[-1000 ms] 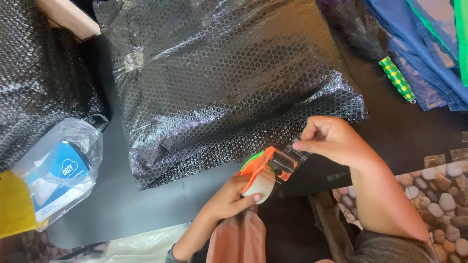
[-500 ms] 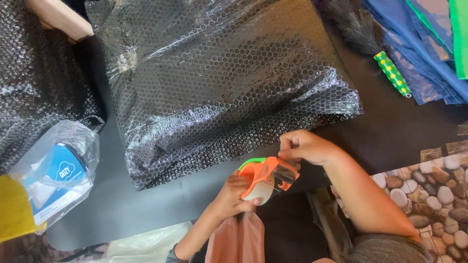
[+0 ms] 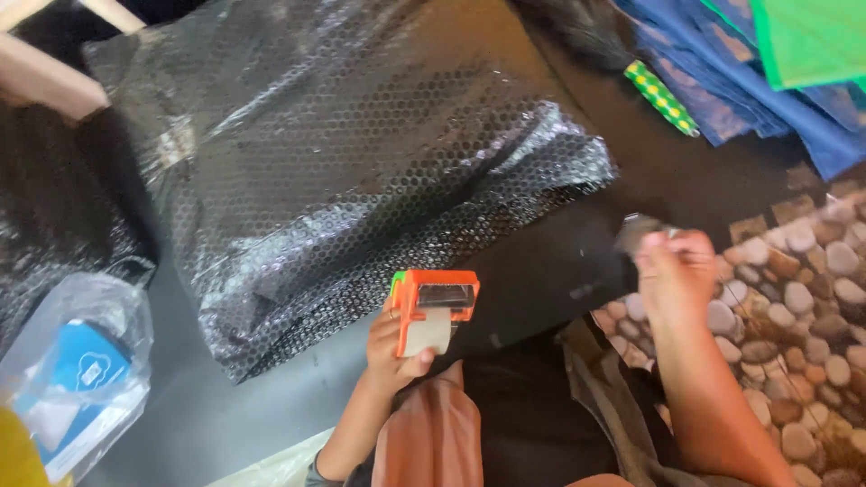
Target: Wrapping a blue pillow in black bubble wrap and securing it with tape using a dispenser.
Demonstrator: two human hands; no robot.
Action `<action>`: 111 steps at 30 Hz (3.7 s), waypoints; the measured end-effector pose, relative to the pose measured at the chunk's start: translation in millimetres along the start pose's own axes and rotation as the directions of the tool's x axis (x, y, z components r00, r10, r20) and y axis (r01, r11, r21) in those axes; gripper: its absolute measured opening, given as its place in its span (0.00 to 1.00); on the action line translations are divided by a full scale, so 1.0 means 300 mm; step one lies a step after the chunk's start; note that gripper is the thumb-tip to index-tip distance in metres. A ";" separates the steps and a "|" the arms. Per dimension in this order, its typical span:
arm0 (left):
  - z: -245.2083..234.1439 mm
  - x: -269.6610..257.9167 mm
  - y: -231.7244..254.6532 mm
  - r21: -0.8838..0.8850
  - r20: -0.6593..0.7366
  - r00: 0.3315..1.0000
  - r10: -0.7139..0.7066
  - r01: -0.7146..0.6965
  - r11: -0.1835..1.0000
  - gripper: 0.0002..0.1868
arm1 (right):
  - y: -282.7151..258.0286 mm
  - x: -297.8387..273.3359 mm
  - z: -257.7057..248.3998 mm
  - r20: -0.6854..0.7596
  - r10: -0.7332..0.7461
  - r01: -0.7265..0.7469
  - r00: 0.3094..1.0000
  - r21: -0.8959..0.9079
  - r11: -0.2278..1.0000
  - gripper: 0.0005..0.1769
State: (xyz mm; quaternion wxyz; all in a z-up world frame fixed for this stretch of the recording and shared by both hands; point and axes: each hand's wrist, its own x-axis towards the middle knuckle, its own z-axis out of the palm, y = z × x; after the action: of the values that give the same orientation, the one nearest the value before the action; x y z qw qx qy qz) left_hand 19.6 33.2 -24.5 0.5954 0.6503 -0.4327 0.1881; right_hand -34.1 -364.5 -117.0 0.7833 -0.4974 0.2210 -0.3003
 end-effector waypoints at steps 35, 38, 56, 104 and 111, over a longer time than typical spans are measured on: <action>0.087 -0.084 -0.049 -0.011 0.335 0.919 -0.209 0.225 0.974 0.15 | -0.030 -0.040 -0.257 -0.819 0.146 -0.331 0.555 -0.057 0.942 0.22; 0.077 -0.050 -0.006 0.005 0.384 0.895 -0.226 0.243 0.970 0.14 | -0.143 -0.083 -0.151 -0.726 -0.227 0.045 0.649 -0.262 0.964 0.15; 0.095 0.057 0.146 0.144 0.386 0.877 -0.287 0.250 0.957 0.21 | -0.358 -0.311 0.572 0.824 -0.442 0.922 0.355 -0.231 0.311 0.05; 0.094 -0.064 0.060 0.071 0.365 0.910 -0.196 0.183 0.981 0.12 | -0.287 -0.039 0.565 0.676 0.403 0.063 0.617 -0.553 0.831 0.22; 0.155 -0.069 0.024 0.143 0.229 0.970 -0.076 0.043 0.989 0.17 | -0.070 -0.024 0.497 0.695 0.497 -0.075 0.519 -0.542 0.837 0.22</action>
State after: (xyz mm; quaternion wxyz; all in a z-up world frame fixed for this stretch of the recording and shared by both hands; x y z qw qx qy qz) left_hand -10.1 -2.7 -46.0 0.4997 0.7198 -0.4663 0.1212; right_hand 51.6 -269.9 -36.8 0.6973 -0.6984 -0.0209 0.1602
